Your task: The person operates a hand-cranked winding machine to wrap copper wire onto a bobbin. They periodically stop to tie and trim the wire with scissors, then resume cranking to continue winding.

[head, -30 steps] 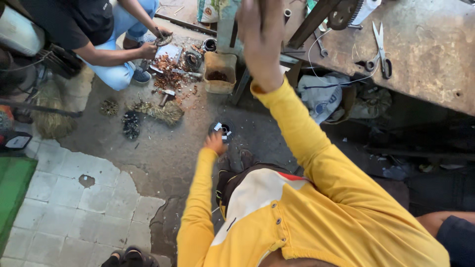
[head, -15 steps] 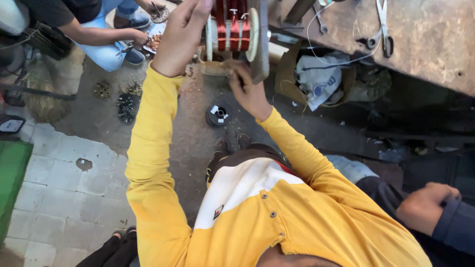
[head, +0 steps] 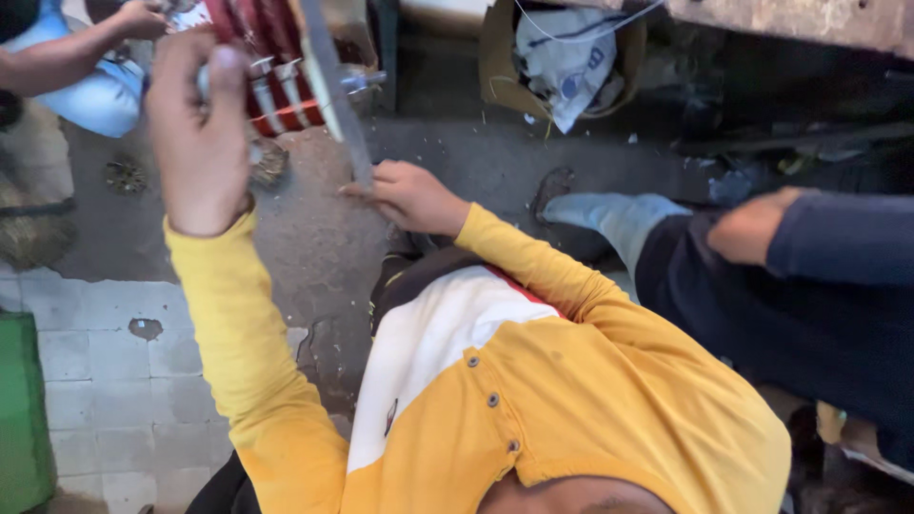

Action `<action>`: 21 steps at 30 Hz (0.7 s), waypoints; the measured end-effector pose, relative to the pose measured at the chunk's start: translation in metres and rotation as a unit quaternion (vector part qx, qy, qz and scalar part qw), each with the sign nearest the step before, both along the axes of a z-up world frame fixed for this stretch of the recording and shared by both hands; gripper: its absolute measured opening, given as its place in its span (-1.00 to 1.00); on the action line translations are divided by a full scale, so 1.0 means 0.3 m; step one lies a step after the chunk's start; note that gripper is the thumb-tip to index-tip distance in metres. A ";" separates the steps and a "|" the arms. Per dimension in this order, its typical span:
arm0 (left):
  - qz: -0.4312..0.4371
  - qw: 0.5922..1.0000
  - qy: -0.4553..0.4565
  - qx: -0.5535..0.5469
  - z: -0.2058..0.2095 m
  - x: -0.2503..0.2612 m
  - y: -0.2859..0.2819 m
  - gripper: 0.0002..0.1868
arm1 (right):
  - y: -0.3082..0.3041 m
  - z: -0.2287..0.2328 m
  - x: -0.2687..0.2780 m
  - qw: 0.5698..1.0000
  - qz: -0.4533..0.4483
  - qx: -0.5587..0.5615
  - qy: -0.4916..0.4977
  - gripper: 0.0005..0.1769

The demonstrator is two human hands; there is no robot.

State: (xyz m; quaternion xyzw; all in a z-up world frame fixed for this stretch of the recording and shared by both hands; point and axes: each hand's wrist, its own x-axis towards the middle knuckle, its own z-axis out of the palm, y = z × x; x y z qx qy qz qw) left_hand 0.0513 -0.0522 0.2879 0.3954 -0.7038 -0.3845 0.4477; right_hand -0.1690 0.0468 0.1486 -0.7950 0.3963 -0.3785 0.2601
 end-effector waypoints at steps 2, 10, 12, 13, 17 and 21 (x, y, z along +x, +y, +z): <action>0.017 1.000 -0.003 0.004 0.017 -0.011 0.007 -0.78 | -0.013 -0.047 -0.141 0.998 -0.043 -0.015 -0.034 -0.44; 0.046 0.998 0.003 0.046 0.011 -0.047 0.034 -0.78 | -0.253 -0.391 -1.001 0.774 -0.587 -0.022 -0.235 -0.85; 0.059 0.996 0.025 0.070 -0.014 -0.070 0.039 -0.76 | -0.279 -0.432 -1.210 0.731 -0.662 -0.096 -0.134 -0.83; 0.073 0.992 0.046 0.097 -0.025 -0.073 0.045 -0.75 | -0.293 -0.437 -1.299 0.716 -0.682 -0.120 -0.080 -0.82; 0.120 0.978 0.070 0.155 -0.059 -0.055 0.071 -0.75 | -0.293 -0.414 -1.504 0.715 -0.691 -0.034 0.103 -0.72; 0.125 0.974 0.090 0.165 -0.086 -0.038 0.077 -0.70 | -0.339 -0.385 -1.571 0.706 -0.688 0.054 0.163 -0.65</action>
